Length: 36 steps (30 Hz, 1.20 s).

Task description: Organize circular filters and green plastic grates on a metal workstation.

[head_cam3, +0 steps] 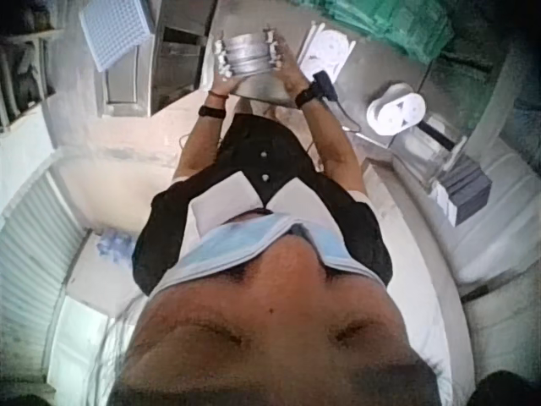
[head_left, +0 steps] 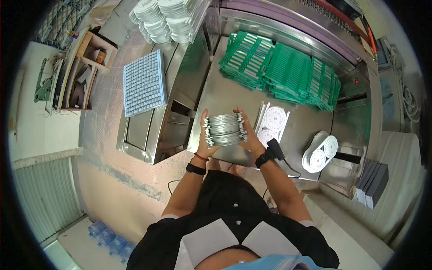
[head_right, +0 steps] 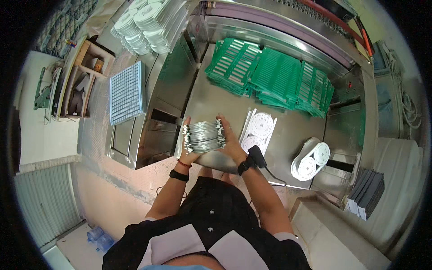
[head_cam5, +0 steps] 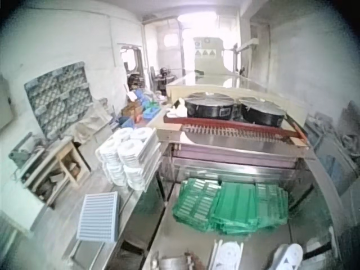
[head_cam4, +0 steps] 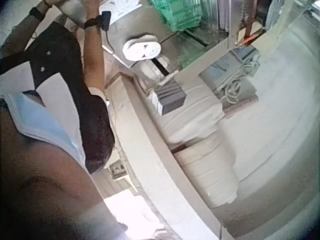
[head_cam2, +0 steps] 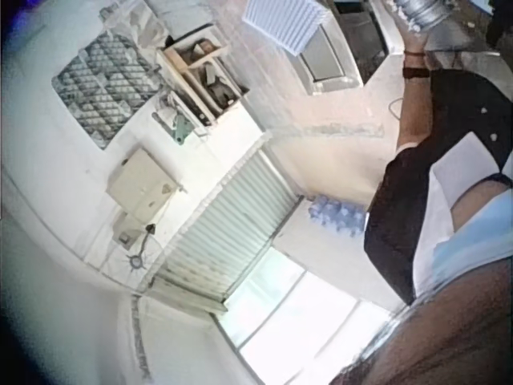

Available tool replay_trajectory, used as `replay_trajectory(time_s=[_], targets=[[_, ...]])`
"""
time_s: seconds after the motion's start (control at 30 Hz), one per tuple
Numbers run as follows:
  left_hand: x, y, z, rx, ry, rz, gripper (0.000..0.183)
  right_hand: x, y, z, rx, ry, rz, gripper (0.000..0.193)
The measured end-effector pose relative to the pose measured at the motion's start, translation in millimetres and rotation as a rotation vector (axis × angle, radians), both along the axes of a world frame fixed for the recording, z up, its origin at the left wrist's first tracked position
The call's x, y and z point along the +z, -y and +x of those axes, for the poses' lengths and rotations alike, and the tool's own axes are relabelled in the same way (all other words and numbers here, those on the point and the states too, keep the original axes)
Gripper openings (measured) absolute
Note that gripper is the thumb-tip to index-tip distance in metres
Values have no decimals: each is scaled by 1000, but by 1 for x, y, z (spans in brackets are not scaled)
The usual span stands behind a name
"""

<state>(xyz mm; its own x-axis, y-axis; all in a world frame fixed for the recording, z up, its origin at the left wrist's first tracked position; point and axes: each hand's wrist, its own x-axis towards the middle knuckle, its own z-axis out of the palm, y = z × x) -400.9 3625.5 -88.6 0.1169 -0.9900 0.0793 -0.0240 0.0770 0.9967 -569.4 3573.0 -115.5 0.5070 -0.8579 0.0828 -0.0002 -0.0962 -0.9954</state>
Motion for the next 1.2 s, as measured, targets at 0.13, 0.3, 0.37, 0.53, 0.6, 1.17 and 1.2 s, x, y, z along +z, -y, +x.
replay_trajectory(time_s=[0.13,0.3,0.37,0.53,0.6,1.17,1.2], targets=[[18,13,13,-3,-104,-27,137,32,21,5,48,-35,37,132],[3,9,13,12,-88,-15,142,34,20,5,92,-15,42,136],[12,11,16,28,-76,-89,142,30,21,1,120,-81,-18,137],[6,8,8,66,-14,-65,136,30,21,3,151,-65,104,140],[1,8,17,67,147,-57,132,36,26,-1,148,-110,88,138],[67,13,-15,123,-205,38,76,88,17,-21,88,-387,-82,105],[85,8,-19,88,-453,122,73,106,11,-28,103,-382,-16,107]])
